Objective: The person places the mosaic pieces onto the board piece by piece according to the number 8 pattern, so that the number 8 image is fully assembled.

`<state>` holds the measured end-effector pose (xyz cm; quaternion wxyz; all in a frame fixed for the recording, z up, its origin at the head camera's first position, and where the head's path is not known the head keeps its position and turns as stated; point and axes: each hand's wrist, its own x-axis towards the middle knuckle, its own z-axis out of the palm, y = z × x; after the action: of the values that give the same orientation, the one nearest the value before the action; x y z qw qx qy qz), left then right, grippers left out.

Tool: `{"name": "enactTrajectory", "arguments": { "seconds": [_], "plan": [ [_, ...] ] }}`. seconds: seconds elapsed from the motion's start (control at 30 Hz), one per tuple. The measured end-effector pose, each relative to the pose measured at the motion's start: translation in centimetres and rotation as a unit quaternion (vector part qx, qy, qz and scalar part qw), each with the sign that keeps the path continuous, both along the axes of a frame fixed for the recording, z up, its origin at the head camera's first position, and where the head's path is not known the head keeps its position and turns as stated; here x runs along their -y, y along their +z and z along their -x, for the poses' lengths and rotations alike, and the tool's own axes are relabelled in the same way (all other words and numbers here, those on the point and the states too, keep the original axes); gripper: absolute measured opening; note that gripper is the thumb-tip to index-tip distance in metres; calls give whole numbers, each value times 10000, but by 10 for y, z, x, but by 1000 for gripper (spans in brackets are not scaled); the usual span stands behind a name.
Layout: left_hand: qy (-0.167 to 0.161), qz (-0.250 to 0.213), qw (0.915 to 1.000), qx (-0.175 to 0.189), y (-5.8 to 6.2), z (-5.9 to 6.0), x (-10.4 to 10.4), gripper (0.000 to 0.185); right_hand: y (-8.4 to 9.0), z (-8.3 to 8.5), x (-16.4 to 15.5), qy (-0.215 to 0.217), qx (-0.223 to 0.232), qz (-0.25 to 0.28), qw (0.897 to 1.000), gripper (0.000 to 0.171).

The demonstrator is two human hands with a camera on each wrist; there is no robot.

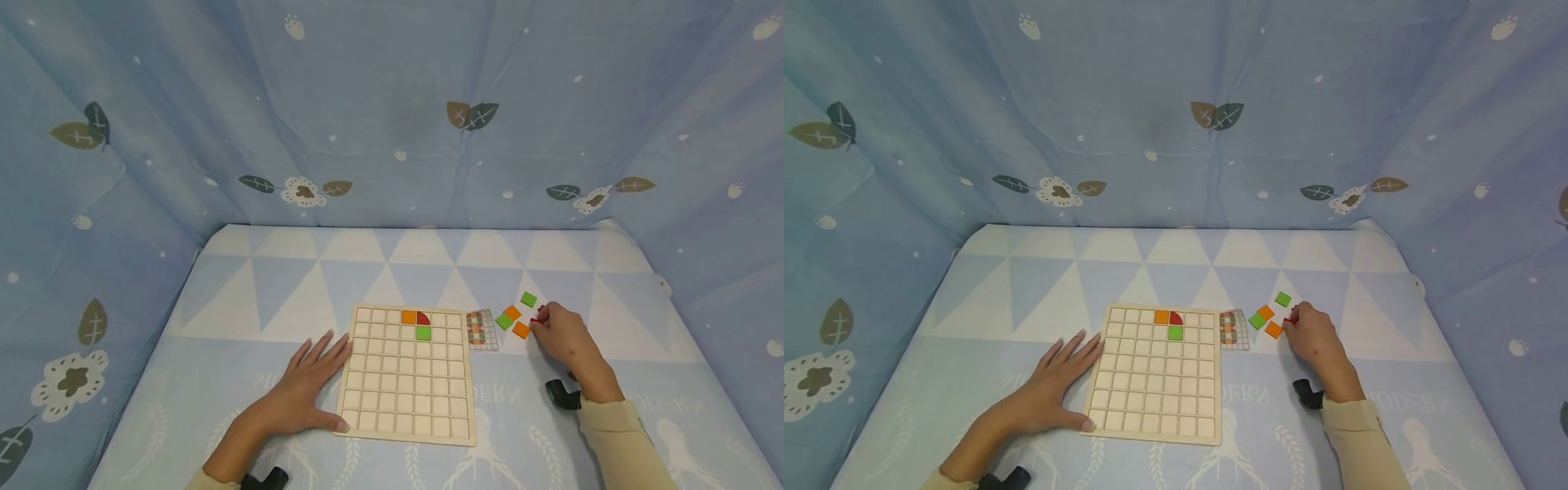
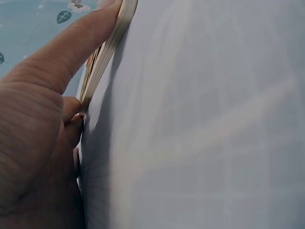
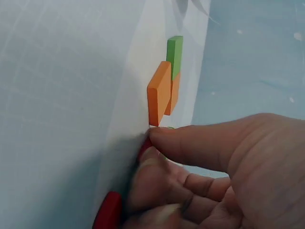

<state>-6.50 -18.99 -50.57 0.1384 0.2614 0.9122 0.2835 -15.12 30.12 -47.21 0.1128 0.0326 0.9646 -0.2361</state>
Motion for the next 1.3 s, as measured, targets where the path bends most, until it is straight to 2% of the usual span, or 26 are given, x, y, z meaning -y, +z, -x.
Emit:
{"name": "enactTrajectory", "arguments": {
  "seconds": [0.17,0.4,0.7,0.87,1.07,1.3],
  "plan": [
    [2,-18,10000,-9,0,0,1,129,3,-6,7,68,124,-406,9991,25],
    [9,10,10000,33,2,0,0,130,4,-13,13,-93,-188,-603,9980,16],
    [-21,-12,10000,66,4,0,-1,129,4,-18,7,-323,-292,-446,9981,14],
    [-18,18,10000,-63,4,1,0,131,4,-21,-1,-415,-468,-390,9973,15],
    [-55,-23,9999,-90,2,2,0,131,2,-25,-4,-354,-757,-361,9958,16],
    [-65,-38,9999,-117,2,1,0,130,8,-27,4,-88,-1236,248,9920,14]
  ]
}}
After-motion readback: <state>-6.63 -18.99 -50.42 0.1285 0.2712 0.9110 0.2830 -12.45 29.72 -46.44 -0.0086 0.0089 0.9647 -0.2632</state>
